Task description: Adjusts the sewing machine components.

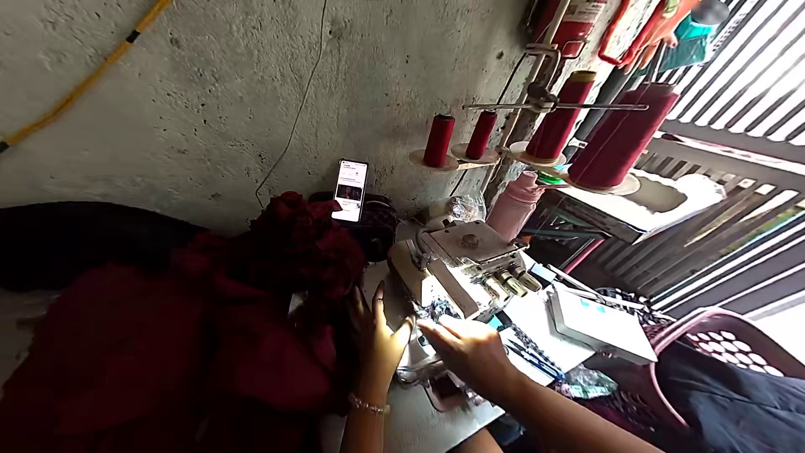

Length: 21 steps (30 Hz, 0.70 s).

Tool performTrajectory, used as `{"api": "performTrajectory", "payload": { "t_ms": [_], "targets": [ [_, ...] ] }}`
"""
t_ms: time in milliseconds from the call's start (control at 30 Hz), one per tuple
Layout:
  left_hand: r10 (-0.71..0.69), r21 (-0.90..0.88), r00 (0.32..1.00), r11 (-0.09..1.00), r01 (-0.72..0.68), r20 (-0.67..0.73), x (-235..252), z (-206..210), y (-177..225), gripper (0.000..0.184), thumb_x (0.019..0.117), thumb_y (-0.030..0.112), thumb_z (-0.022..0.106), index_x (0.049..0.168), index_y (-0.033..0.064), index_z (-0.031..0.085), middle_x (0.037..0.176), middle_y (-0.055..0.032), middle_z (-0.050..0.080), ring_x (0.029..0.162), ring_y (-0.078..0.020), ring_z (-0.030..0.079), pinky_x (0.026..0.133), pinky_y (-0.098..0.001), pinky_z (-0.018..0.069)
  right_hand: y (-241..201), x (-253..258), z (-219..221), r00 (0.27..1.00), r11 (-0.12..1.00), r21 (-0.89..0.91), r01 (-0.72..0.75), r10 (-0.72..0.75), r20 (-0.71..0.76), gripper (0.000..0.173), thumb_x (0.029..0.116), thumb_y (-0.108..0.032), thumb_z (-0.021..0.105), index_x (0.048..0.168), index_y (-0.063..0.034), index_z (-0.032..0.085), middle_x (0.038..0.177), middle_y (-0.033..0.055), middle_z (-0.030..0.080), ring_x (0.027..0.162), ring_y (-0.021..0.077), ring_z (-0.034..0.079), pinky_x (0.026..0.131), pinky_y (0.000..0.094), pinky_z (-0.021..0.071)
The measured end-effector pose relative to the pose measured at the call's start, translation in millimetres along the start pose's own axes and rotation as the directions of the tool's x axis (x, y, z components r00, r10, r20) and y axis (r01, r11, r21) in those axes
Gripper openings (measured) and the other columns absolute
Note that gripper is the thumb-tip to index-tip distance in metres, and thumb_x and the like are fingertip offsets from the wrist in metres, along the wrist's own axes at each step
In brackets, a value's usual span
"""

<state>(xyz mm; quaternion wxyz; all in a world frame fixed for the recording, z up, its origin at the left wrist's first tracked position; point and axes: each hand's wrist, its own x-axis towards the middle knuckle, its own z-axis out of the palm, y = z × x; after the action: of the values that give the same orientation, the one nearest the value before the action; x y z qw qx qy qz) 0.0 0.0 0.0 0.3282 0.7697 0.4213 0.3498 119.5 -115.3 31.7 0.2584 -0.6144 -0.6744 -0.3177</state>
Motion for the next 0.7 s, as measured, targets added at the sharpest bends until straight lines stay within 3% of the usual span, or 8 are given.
{"api": "performTrajectory", "payload": {
  "t_ms": [133, 200, 333, 400, 467, 533, 600, 700],
  "targets": [
    [0.016, 0.036, 1.0, 0.999, -0.016, 0.004, -3, 2, 7, 0.065, 0.0798, 0.038, 0.075, 0.143, 0.0293, 0.062, 0.167, -0.027, 0.015, 0.152, -0.0546, 0.005, 0.108, -0.078, 0.0157, 11, -27, -5, 0.986, 0.999, -0.019, -0.031, 0.034, 0.162, 0.029, 0.093, -0.017, 0.057, 0.11, -0.0199, 0.081, 0.065, 0.0051, 0.063, 0.047, 0.0206, 0.061, 0.039, 0.0351, 0.0473],
    [0.021, 0.05, 0.999, 0.998, -0.022, 0.026, -3, 1, 10, 0.061, 0.0818, 0.036, 0.073, 0.141, 0.0316, 0.063, 0.168, -0.0257, 0.014, 0.153, -0.0542, 0.003, 0.109, -0.0784, 0.0124, -3, -15, -31, 0.974, 0.999, -0.005, -0.046, 0.046, 0.223, 0.026, 0.0925, -0.02, 0.056, 0.103, -0.0168, 0.08, 0.063, 0.0038, 0.062, 0.044, 0.0198, 0.059, 0.036, 0.0357, 0.0442],
    [0.053, 0.056, 0.998, 0.997, -0.051, -0.028, -4, 3, 7, 0.053, 0.0808, 0.032, 0.076, 0.133, 0.0278, 0.07, 0.166, -0.0267, 0.023, 0.152, -0.0556, 0.01, 0.107, -0.0801, 0.015, -15, 57, -99, 0.985, 1.0, -0.021, 0.007, -0.004, 0.173, 0.025, 0.0894, -0.014, 0.058, 0.104, -0.0145, 0.079, 0.071, 0.0076, 0.061, 0.043, 0.0227, 0.055, 0.033, 0.0369, 0.0403],
    [0.03, 0.029, 0.999, 0.999, -0.03, -0.013, -4, 4, 7, 0.051, 0.0806, 0.031, 0.077, 0.131, 0.0256, 0.071, 0.166, -0.0257, 0.022, 0.152, -0.0548, 0.008, 0.108, -0.0797, 0.0144, -4, 105, -106, 0.952, 0.994, -0.111, -0.005, 0.038, 0.304, 0.021, 0.0955, -0.02, 0.062, 0.108, -0.0124, 0.077, 0.085, 0.0128, 0.065, 0.053, 0.0279, 0.062, 0.04, 0.0413, 0.046],
    [0.009, 0.033, 1.0, 0.999, -0.009, 0.012, -4, 1, 9, 0.053, 0.0819, 0.033, 0.076, 0.134, 0.0284, 0.069, 0.167, -0.0239, 0.019, 0.153, -0.053, 0.007, 0.108, -0.0789, 0.0154, 11, 156, -96, 0.72, 0.986, -0.137, -0.09, 0.16, 0.675, 0.032, 0.1029, -0.031, 0.061, 0.127, -0.0119, 0.069, 0.118, 0.0174, 0.062, 0.085, 0.0345, 0.068, 0.066, 0.0506, 0.0542],
    [0.006, 0.04, 1.0, 0.999, -0.007, 0.019, -3, 0, 10, 0.053, 0.0823, 0.033, 0.075, 0.135, 0.0293, 0.069, 0.168, -0.0235, 0.018, 0.153, -0.0525, 0.007, 0.109, -0.0786, 0.0151, 34, 191, -71, 0.482, 0.989, -0.085, -0.121, 0.133, 0.866, 0.052, 0.0979, -0.042, 0.068, 0.141, -0.0148, 0.06, 0.134, 0.019, 0.056, 0.111, 0.0376, 0.063, 0.087, 0.0582, 0.0509],
    [0.017, 0.032, 1.0, 0.999, -0.017, 0.018, -3, -1, 9, 0.053, 0.0827, 0.033, 0.075, 0.135, 0.0283, 0.069, 0.168, -0.0244, 0.018, 0.153, -0.0527, 0.007, 0.109, -0.0787, 0.0146, 54, 204, -52, 0.41, 0.99, 0.026, -0.138, 0.033, 0.912, 0.06, 0.0914, -0.042, 0.077, 0.142, -0.0138, 0.06, 0.133, 0.0195, 0.06, 0.121, 0.0381, 0.059, 0.097, 0.0627, 0.0462],
    [0.022, 0.039, 1.0, 0.999, -0.023, 0.012, -4, 1, 9, 0.053, 0.0824, 0.032, 0.075, 0.135, 0.0286, 0.068, 0.167, -0.0247, 0.019, 0.153, -0.0534, 0.008, 0.108, -0.0788, 0.0155, 69, 208, -48, 0.412, 0.959, 0.17, -0.227, -0.064, 0.909, 0.056, 0.0858, -0.029, 0.085, 0.132, -0.0055, 0.065, 0.123, 0.0177, 0.068, 0.115, 0.0324, 0.064, 0.099, 0.0551, 0.0486]
  ]
}}
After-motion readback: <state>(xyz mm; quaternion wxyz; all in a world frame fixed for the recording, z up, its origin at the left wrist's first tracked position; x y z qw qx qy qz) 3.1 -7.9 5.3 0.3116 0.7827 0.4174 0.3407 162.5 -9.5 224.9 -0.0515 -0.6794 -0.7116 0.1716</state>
